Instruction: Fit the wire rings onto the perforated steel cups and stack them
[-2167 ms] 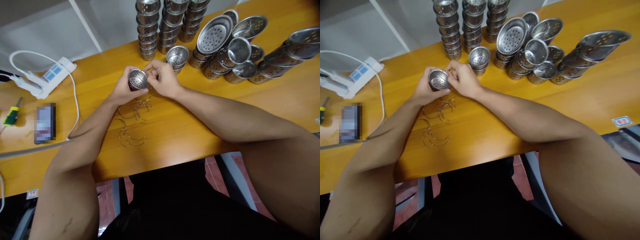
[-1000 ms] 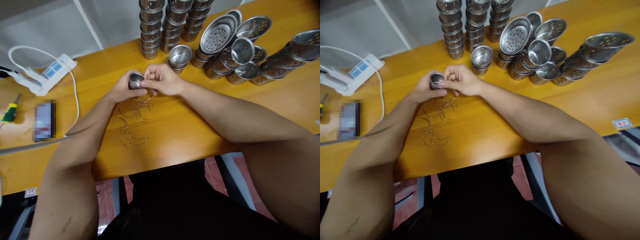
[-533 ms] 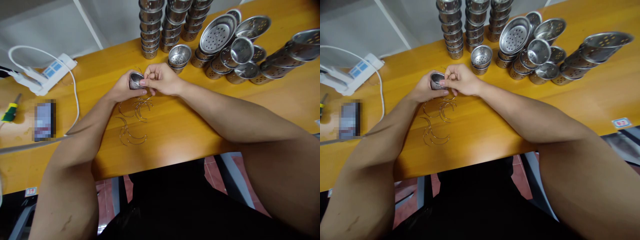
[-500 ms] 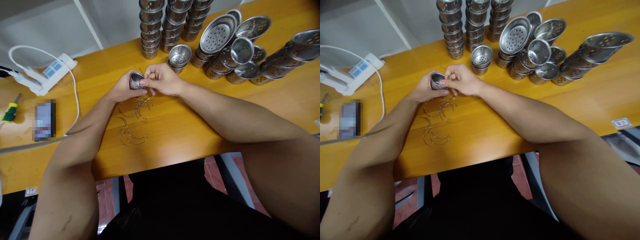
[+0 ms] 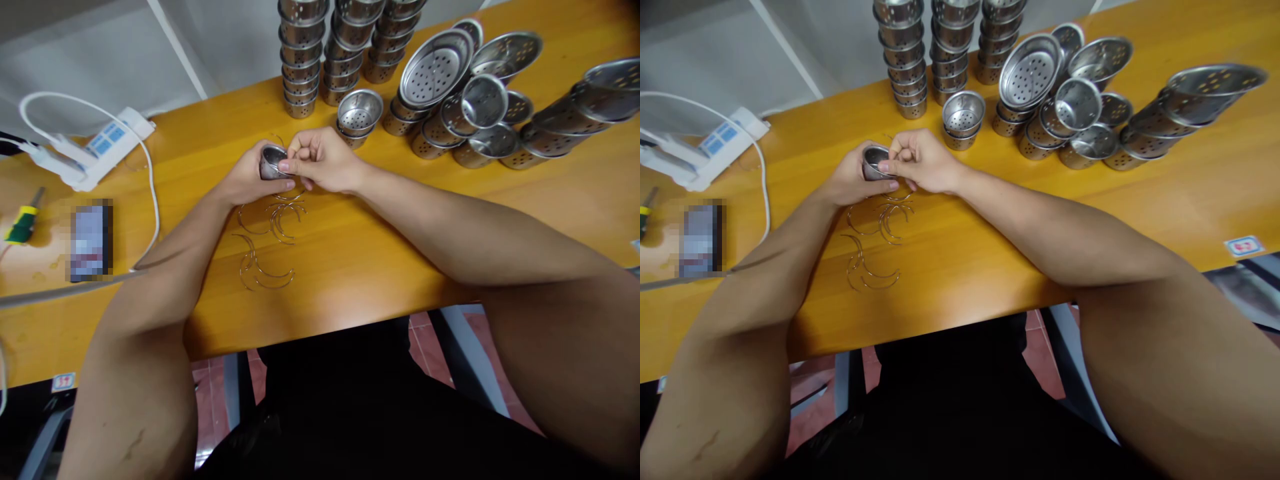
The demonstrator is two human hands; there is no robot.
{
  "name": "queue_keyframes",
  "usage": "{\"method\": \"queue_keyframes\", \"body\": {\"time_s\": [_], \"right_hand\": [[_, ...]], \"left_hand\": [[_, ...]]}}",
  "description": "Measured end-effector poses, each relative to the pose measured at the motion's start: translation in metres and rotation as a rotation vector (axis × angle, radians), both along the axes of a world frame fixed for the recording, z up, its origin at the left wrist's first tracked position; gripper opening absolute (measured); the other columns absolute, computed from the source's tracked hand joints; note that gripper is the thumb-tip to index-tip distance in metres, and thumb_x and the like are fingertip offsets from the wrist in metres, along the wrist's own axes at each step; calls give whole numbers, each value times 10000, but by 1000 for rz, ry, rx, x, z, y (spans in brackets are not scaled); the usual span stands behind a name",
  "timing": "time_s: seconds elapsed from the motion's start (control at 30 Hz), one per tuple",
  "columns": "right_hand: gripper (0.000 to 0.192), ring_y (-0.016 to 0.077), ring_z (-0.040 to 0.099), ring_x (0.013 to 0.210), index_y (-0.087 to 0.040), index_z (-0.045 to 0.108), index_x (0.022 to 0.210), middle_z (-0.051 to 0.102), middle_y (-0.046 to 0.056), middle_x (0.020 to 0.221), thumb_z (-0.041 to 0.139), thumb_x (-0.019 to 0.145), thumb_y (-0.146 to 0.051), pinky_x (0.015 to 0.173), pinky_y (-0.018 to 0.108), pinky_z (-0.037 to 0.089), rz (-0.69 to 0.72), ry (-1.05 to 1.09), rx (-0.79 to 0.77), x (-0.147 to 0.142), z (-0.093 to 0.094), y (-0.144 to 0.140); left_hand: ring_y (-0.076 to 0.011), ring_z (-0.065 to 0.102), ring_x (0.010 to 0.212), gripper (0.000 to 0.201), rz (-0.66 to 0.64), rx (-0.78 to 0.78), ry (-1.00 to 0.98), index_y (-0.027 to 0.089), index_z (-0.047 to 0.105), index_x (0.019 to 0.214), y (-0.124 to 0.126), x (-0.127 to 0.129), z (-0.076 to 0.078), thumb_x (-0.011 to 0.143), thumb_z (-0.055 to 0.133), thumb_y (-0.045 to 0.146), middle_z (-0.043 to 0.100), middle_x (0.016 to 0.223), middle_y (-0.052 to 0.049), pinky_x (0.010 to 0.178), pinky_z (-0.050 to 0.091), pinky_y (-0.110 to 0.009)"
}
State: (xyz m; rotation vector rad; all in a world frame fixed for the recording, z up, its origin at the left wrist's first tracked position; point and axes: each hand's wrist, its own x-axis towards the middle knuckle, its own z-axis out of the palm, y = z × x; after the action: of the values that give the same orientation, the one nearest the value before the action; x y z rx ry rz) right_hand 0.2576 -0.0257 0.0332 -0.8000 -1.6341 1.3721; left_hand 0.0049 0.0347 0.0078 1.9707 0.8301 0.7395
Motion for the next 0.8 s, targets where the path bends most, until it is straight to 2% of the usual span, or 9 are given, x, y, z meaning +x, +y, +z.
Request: {"method": "queue_keyframes", "body": {"time_s": [0.23,0.43,0.6,0.8], "right_hand": [[568,91,542,484,-245,670,907,698,-66,639,1164,976,-516,402,187,381,-54,-27,-15,-4,7,-6],[617,100,542,487,-253,648,919,664,-76,619,1156,966,-601,405,201,387,-60,-25,9,-5,4,-4],[598,97,528,487,-253,658,920,659,-76,625,1150,979,-587,405,210,370,-58,-7,9,-4,2,-5],[630,102,528,496,-257,656,919,660,-75,623,1136,970,-663,417,215,380,-48,8,23,-6,-2,-2]], "left_hand": [[-377,815,1149,944,-11,23,-20,259,719,1180,5,-2,-6,645,1213,861,791,1179,-97,1054,698,-558],[-370,810,1154,913,0,17,-15,241,721,1199,8,-3,-8,620,1243,715,771,1166,-88,1047,690,-529],[-369,803,1176,852,16,2,6,245,700,1182,6,-2,-6,642,1243,619,746,1131,-70,1064,690,-525],[-363,801,1176,837,3,-11,4,247,681,1168,3,-1,-1,652,1225,619,754,1137,-68,1053,688,-506]]}}
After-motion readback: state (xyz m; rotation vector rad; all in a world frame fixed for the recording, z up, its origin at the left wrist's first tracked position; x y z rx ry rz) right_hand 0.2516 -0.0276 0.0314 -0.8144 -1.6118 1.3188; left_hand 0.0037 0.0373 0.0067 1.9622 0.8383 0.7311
